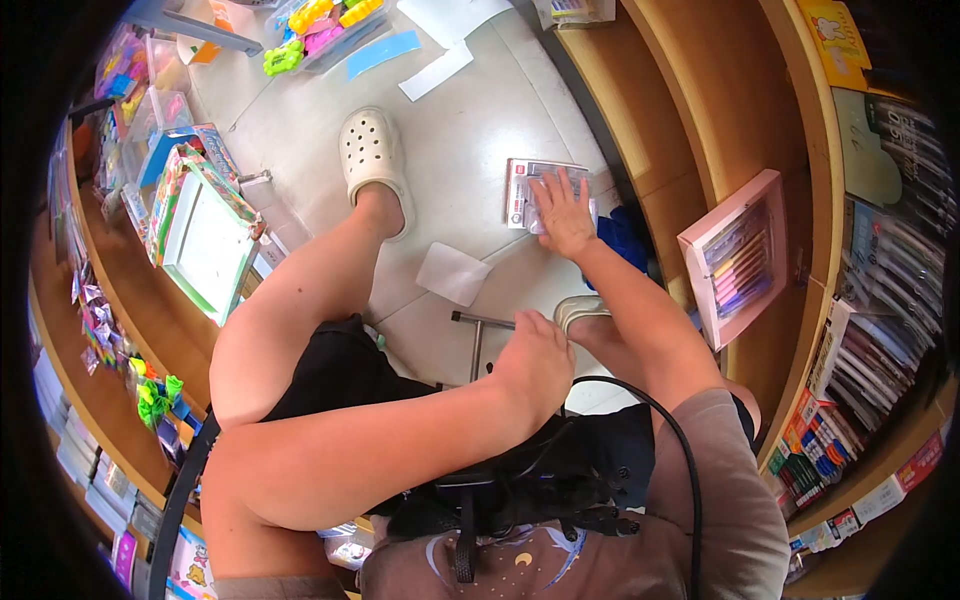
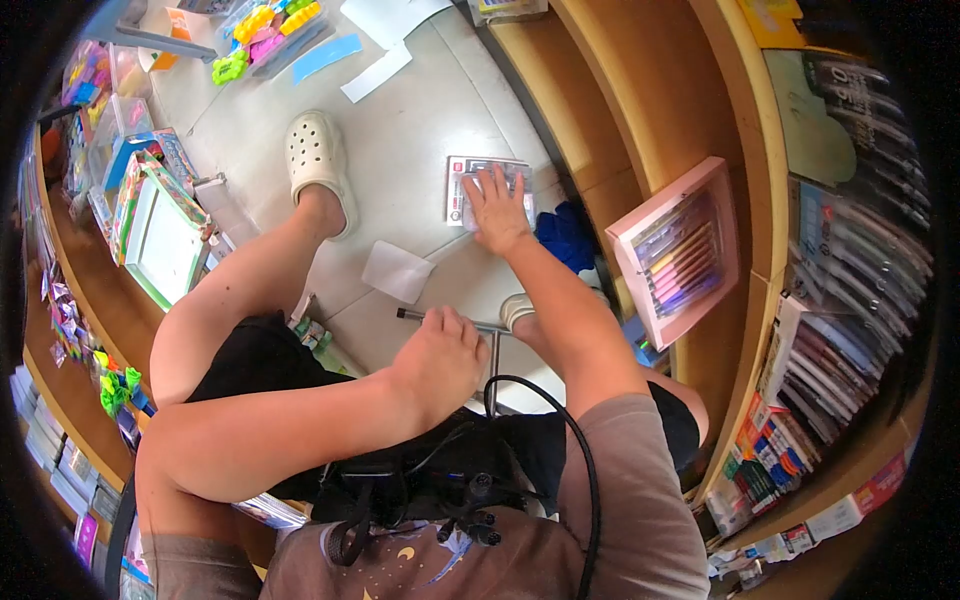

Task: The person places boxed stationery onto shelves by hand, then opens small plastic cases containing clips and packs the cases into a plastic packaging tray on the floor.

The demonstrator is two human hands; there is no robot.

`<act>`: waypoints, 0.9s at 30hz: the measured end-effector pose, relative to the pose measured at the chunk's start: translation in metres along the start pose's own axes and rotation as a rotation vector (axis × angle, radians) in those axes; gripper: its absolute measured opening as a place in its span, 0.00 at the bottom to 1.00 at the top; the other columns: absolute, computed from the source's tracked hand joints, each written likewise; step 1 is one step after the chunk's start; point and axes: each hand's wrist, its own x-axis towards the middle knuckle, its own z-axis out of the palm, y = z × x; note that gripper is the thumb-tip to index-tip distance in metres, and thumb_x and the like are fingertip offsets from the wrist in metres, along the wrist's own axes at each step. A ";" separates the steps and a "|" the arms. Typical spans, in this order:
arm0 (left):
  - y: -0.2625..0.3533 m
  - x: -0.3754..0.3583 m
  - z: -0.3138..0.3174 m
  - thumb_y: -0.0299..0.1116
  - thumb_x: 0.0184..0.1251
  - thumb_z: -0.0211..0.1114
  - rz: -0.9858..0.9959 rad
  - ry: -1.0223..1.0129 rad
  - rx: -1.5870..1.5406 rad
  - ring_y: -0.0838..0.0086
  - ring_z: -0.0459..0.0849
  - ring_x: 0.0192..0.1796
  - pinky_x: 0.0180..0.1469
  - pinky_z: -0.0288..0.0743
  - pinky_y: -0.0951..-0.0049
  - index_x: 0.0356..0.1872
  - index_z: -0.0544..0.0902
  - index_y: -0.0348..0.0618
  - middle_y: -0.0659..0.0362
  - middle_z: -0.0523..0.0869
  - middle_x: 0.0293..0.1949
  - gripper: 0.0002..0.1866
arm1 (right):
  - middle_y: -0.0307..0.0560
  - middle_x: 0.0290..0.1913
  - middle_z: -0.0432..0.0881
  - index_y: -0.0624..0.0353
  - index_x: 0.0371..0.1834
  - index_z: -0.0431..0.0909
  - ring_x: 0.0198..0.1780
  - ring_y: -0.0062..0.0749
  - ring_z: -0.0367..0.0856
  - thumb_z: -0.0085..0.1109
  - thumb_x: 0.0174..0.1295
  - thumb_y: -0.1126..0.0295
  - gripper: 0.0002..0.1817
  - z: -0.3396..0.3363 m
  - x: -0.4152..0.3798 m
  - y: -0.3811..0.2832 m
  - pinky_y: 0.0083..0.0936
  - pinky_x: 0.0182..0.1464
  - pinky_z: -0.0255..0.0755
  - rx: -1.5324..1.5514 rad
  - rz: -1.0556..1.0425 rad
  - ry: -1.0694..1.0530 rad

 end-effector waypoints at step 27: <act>0.005 -0.005 0.001 0.33 0.58 0.55 0.036 0.018 0.042 0.54 0.77 0.54 0.53 0.69 0.60 0.49 0.77 0.34 0.45 0.81 0.49 0.18 | 0.38 0.26 0.74 0.58 0.48 0.75 0.23 0.20 0.68 0.49 0.64 0.65 0.13 0.150 -0.017 0.039 0.20 0.22 0.61 1.220 1.018 0.501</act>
